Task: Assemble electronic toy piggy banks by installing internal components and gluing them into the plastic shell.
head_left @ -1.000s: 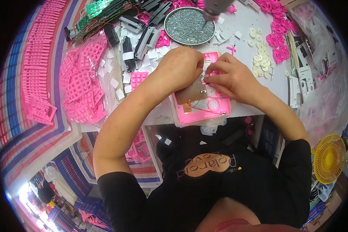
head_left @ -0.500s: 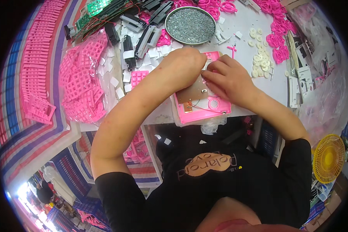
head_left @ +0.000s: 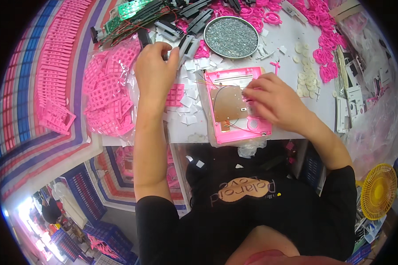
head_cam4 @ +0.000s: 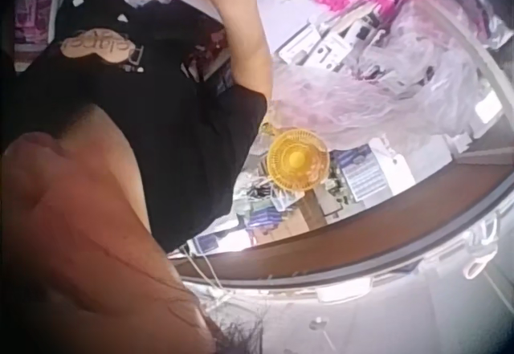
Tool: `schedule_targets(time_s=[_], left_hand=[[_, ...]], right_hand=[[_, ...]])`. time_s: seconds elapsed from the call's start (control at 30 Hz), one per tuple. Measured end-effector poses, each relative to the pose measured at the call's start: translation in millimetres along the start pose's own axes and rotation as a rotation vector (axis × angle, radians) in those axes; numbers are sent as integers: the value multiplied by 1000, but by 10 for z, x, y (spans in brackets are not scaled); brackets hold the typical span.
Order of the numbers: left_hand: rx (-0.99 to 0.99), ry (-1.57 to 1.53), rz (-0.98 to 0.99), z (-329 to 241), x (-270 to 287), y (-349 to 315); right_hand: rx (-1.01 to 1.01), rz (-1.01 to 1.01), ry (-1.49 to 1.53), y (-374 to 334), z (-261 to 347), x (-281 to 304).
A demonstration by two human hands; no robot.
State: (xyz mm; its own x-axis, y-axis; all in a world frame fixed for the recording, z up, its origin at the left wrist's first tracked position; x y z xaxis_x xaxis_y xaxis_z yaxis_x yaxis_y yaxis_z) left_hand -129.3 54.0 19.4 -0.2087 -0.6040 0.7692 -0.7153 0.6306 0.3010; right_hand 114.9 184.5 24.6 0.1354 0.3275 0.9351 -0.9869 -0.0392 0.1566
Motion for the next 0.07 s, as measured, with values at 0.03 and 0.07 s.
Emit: schedule_targets(time_s=[0.03, 0.07], left_hand=[[-3, 108, 32, -3, -6, -1], [-6, 216, 65, -42, -39, -7]], right_hand=[[-27, -7, 40, 2, -66, -3], [-53, -14, 81, 1, -150, -7]])
Point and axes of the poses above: each hand's wrist, its own y-axis towards the middle knuckle, its own x-axis out of the back of the hand, z = x × y, the point moved 6 cm from there along y, towards the middle knuckle, and after that the axes turned 6 degrees about -y, right-handed, at the moved point
